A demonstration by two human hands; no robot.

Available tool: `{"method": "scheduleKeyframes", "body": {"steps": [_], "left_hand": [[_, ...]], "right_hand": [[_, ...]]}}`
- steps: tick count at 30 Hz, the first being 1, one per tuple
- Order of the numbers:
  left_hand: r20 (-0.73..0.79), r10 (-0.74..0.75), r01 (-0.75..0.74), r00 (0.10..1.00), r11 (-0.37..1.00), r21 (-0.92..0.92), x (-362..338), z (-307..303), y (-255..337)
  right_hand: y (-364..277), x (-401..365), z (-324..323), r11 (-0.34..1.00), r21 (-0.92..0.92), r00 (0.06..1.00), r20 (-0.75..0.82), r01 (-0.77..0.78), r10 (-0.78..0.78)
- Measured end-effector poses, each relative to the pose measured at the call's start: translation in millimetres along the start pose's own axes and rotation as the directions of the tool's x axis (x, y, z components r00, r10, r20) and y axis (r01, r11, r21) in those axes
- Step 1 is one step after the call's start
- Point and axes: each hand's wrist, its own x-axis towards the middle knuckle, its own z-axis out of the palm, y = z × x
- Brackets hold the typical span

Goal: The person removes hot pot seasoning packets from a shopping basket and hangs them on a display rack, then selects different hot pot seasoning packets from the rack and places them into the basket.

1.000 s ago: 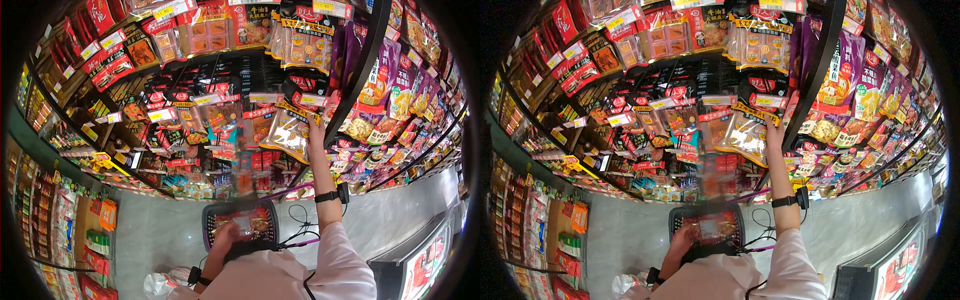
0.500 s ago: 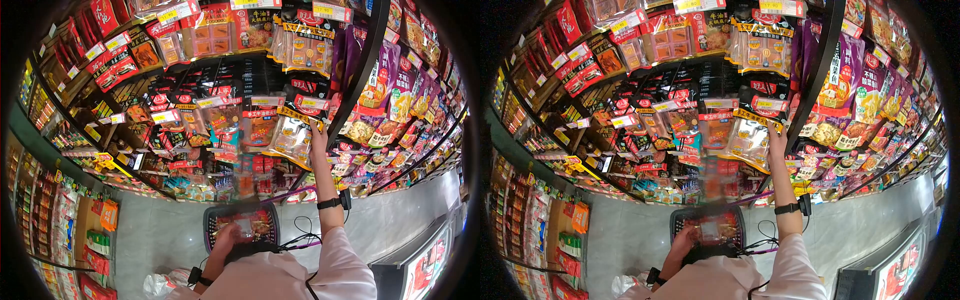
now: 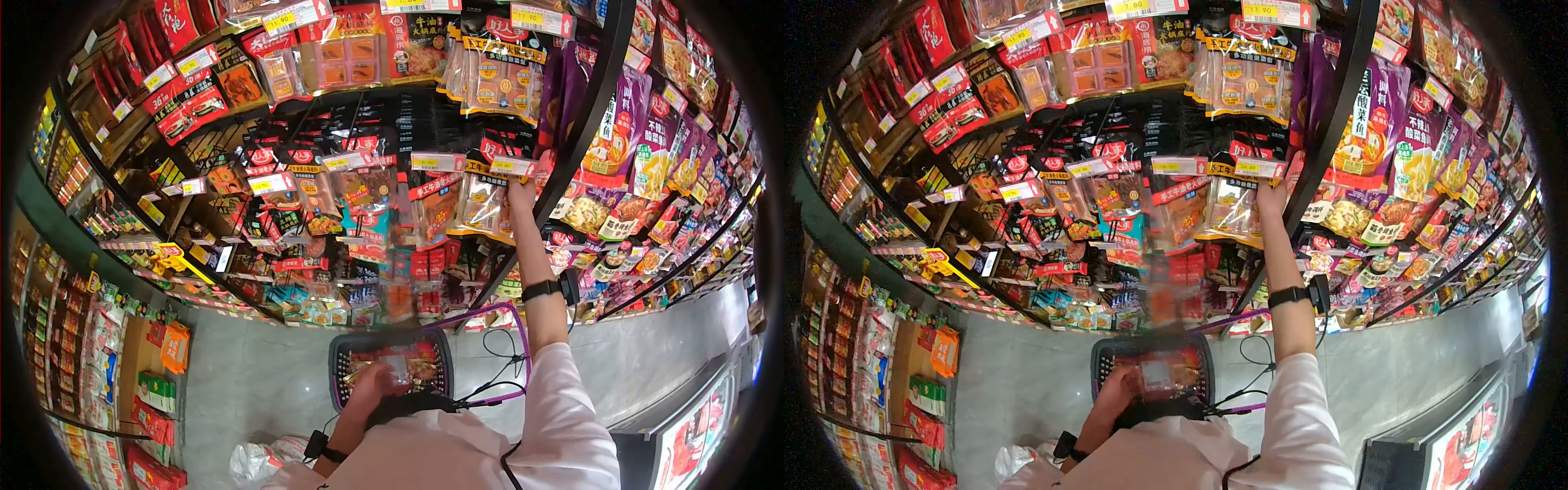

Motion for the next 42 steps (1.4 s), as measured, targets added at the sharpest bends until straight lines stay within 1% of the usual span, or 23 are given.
{"method": "scheduleKeyframes", "body": {"steps": [2, 4, 5, 8, 11, 13, 14, 15, 16, 18, 19, 22, 26, 27, 28, 29, 30, 32, 35, 36, 39, 41, 42], "left_hand": [[0.033, -0.007, 0.007, 0.999, 1.0, -0.022, 7.0, -9.2, -6.9], [0.041, -0.022, 0.024, 0.999, 0.999, -0.038, 6.1, -7.7, -4.4], [0.018, -0.015, 0.015, 1.0, 1.0, -0.018, 4.6, -6.7, -3.9], [-0.015, 0.018, -0.018, 1.0, 1.0, 0.018, -5.5, 3.6, 0.4], [0.019, 0.06, -0.06, 0.998, 0.998, -0.01, -2.2, -4.1, -6.7], [0.036, 0.07, -0.069, 0.997, 0.996, -0.053, -1.1, -9.9, -10.7], [-0.003, 0.064, -0.064, 0.998, 0.996, -0.06, -5.6, -3.1, -7.4], [-0.043, 0.057, -0.06, 0.997, 0.996, -0.07, -14.9, 9.3, -1.0], [-0.085, 0.048, -0.055, 0.995, 0.995, -0.081, -20.1, 16.1, 0.6], [-0.003, 0.062, -0.063, 0.998, 0.997, -0.045, -13.1, 0.9, -11.0], [0.037, 0.079, -0.078, 0.996, 0.996, -0.032, -10.1, -1.1, -12.7], [-0.052, 0.082, -0.082, 0.995, 0.997, 0.006, -16.2, 7.2, -16.9], [-0.033, 0.06, -0.059, 0.998, 0.998, 0.031, -33.0, 31.3, -5.5], [-0.043, 0.056, -0.055, 0.997, 0.998, 0.037, -30.9, 24.5, -10.3], [-0.06, 0.05, -0.048, 0.997, 0.998, 0.044, -38.1, 30.1, -6.1], [-0.159, 0.096, -0.092, 0.983, 0.995, 0.034, -44.7, 39.8, -6.5], [-0.176, 0.096, -0.088, 0.98, 0.995, 0.052, -46.5, 38.2, -6.0], [-0.209, 0.084, -0.068, 0.974, 0.994, 0.084, -52.0, 26.3, -14.1], [-0.216, 0.117, -0.107, 0.969, 0.993, 0.058, -55.6, -8.9, -34.8], [-0.266, 0.105, -0.097, 0.958, 0.994, 0.042, -57.9, -16.2, -35.2], [-0.383, 0.055, -0.063, 0.922, 0.998, -0.01, -65.9, -43.4, -40.0], [-0.413, 0.027, -0.05, 0.91, 0.998, -0.045, -62.0, -67.5, -41.8], [-0.422, 0.029, -0.023, 0.906, 1.0, 0.019, -58.6, -82.7, -46.1]], "right_hand": [[-6.5, 2.5, 2.2, 0.994, -0.111, 0.991, -0.126, 0.021, -0.035], [-3.1, 6.4, 8.1, 0.93, -0.302, 0.931, -0.231, 0.209, -0.284], [-2.4, 9.3, 4.9, 0.908, -0.276, 0.923, -0.133, 0.317, -0.362], [-14.1, 6.9, 3.7, 0.766, -0.543, 0.906, -0.021, 0.345, -0.422], [17.5, 15.5, 3.1, 0.685, -0.675, 0.92, -0.023, 0.274, -0.391], [-1.2, -11.2, 5.0, 0.662, -0.708, 0.921, -0.043, 0.246, -0.388], [-18.4, -31.6, 5.4, 0.648, -0.726, 0.921, -0.053, 0.23, -0.385], [-34.4, -49.3, 4.2, 0.666, -0.705, 0.934, -0.014, 0.244, -0.357], [-36.7, -59.2, 0.5, 0.624, -0.704, 0.891, 0.026, 0.338, -0.452], [-36.3, -78.5, -6.0, 0.517, -0.683, 0.776, 0.118, 0.517, -0.62], [-38.2, -87.2, -9.3, 0.527, -0.664, 0.782, 0.143, 0.53, -0.607], [-28.5, -98.6, -13.2, 0.565, -0.633, 0.805, 0.163, 0.529, -0.571], [-14.5, -78.8, -12.8, 0.714, -0.452, 0.825, 0.098, 0.535, -0.557], [-7.5, -71.0, -13.2, 0.574, -0.653, 0.809, 0.102, 0.493, -0.579], [-6.0, -63.5, -9.9, 0.563, -0.658, 0.781, 0.063, 0.501, -0.621], [-2.0, -59.7, -10.3, 0.567, -0.684, 0.806, 0.051, 0.458, -0.589], [-6.6, -60.3, -10.9, 0.566, -0.713, 0.831, 0.042, 0.414, -0.555], [5.9, -60.0, -5.0, 0.692, -0.594, 0.877, 0.048, 0.41, -0.479], [15.1, -85.9, -5.9, 0.742, -0.445, 0.853, 0.117, 0.502, -0.508], [14.5, -98.5, -4.3, 0.735, -0.393, 0.826, 0.139, 0.552, -0.546], [18.6, -148.1, -1.9, 0.821, -0.14, 0.829, 0.192, 0.553, -0.525], [34.2, -178.3, -12.3, 0.787, -0.229, 0.812, 0.289, 0.574, -0.508], [40.6, -197.6, -20.3, 0.765, -0.273, 0.802, 0.34, 0.584, -0.491]]}}
